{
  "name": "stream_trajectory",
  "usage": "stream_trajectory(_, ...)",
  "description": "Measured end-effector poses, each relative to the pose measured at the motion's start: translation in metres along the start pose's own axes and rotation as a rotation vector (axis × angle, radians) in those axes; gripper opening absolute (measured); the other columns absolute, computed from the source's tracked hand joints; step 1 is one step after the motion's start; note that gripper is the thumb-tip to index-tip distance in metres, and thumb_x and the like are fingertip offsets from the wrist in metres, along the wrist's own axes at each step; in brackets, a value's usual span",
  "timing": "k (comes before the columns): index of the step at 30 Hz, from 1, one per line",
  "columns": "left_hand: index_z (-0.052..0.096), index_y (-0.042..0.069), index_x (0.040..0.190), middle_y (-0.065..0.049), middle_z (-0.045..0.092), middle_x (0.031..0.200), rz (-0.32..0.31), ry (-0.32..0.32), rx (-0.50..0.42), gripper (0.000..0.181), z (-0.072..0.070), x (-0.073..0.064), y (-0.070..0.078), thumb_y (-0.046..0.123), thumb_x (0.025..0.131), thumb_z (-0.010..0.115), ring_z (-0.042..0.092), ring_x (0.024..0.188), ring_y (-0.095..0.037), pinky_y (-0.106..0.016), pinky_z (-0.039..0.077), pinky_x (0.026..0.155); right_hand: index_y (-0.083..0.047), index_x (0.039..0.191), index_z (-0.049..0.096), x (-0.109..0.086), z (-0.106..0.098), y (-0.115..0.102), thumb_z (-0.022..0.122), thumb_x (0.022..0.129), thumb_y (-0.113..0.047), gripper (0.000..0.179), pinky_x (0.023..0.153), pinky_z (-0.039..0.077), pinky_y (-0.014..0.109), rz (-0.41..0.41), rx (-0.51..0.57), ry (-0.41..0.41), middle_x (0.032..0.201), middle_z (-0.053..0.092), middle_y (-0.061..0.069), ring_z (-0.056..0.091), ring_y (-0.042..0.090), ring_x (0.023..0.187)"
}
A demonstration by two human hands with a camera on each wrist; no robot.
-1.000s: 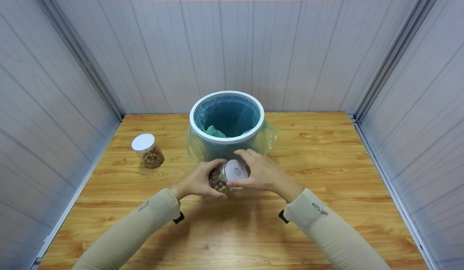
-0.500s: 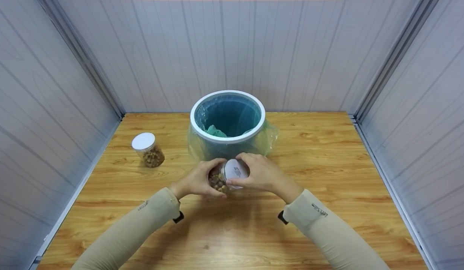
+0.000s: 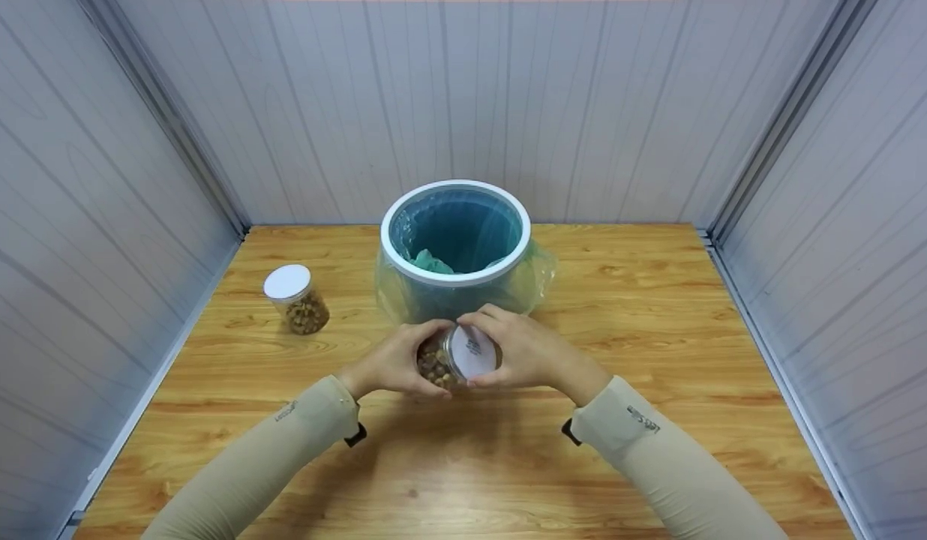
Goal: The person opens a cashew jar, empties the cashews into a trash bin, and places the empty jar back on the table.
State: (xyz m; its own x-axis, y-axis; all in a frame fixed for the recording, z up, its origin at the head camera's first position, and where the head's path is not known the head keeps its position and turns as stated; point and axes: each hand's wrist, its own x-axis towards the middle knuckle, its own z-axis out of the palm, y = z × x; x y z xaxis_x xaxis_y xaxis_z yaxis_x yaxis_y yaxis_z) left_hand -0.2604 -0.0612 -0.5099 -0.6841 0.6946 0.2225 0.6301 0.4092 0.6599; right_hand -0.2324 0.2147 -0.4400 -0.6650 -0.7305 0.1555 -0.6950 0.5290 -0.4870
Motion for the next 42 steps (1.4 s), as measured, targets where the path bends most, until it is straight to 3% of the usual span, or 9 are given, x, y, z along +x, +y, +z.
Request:
stream_trajectory(5, 0.054, 0.013, 0.153, -0.003, 0.07, 0.142, -0.026, -0.009, -0.015, 0.097, 0.0011, -0.0012, -0.0004, 0.044, 0.074, 0.101, 0.066, 0.123, -0.015, -0.037, 0.056, 0.112, -0.009, 0.152, 0.057, -0.0007, 0.0006, -0.0003, 0.097, 0.082, -0.023, 0.082, 0.106, 0.059, 0.055, -0.104, -0.055, 0.006, 0.148, 0.06, 0.012, 0.062, 0.03, 0.13)
stream_trajectory(16, 0.054, 0.018, 0.152, 0.0, 0.069, 0.143, -0.039, -0.012, -0.063, 0.094, -0.0006, -0.0027, 0.0005, 0.041, 0.074, 0.102, 0.066, 0.123, -0.015, -0.038, 0.057, 0.111, -0.012, 0.148, 0.059, 0.0002, 0.0026, -0.0028, 0.1, 0.075, -0.014, 0.084, 0.103, 0.061, 0.057, -0.269, -0.214, 0.056, 0.147, 0.059, 0.018, 0.062, 0.035, 0.129)
stream_trajectory(23, 0.055, 0.018, 0.15, 0.001, 0.069, 0.141, -0.024, 0.0, -0.066, 0.092, -0.0018, -0.0014, 0.0002, 0.041, 0.074, 0.102, 0.067, 0.121, -0.014, -0.036, 0.058, 0.11, -0.015, 0.149, 0.059, -0.0001, 0.0, -0.0034, 0.1, 0.076, -0.016, 0.083, 0.104, 0.061, 0.057, -0.292, -0.244, 0.067, 0.149, 0.059, 0.019, 0.061, 0.037, 0.132)
stream_trajectory(27, 0.054, 0.018, 0.152, 0.0, 0.068, 0.143, -0.047, 0.002, -0.065, 0.094, -0.002, -0.0017, 0.0007, 0.042, 0.074, 0.101, 0.065, 0.123, -0.016, -0.039, 0.057, 0.111, -0.014, 0.152, 0.057, -0.0014, -0.0014, -0.003, 0.1, 0.078, -0.025, 0.087, 0.107, 0.059, 0.059, -0.238, -0.196, 0.067, 0.153, 0.057, 0.021, 0.06, 0.04, 0.136)
stream_trajectory(33, 0.055, 0.012, 0.152, -0.005, 0.07, 0.141, -0.036, 0.006, -0.019, 0.097, -0.0025, -0.0002, -0.0009, 0.045, 0.074, 0.101, 0.067, 0.122, -0.018, -0.04, 0.058, 0.11, -0.011, 0.154, 0.057, -0.0009, -0.001, -0.0044, 0.098, 0.08, -0.041, 0.09, 0.103, 0.061, 0.055, -0.052, -0.106, 0.09, 0.152, 0.059, 0.015, 0.065, 0.033, 0.128)
stream_trajectory(38, 0.056, 0.008, 0.149, -0.008, 0.072, 0.137, -0.012, 0.022, 0.006, 0.095, -0.0014, 0.0018, -0.0018, 0.038, 0.072, 0.103, 0.069, 0.118, -0.02, -0.04, 0.059, 0.107, -0.008, 0.158, 0.053, 0.0003, 0.0013, -0.0058, 0.088, 0.086, -0.059, 0.095, 0.103, 0.061, 0.054, 0.108, -0.053, 0.062, 0.151, 0.06, 0.013, 0.066, 0.031, 0.127)
stream_trajectory(42, 0.057, 0.009, 0.149, -0.007, 0.072, 0.137, -0.012, 0.026, -0.003, 0.094, -0.0014, 0.0023, -0.0009, 0.037, 0.072, 0.103, 0.069, 0.117, -0.019, -0.038, 0.059, 0.106, -0.005, 0.156, 0.053, 0.0017, 0.0037, -0.0057, 0.083, 0.089, -0.062, 0.094, 0.099, 0.062, 0.052, 0.205, 0.002, 0.042, 0.145, 0.065, 0.014, 0.065, 0.03, 0.122)
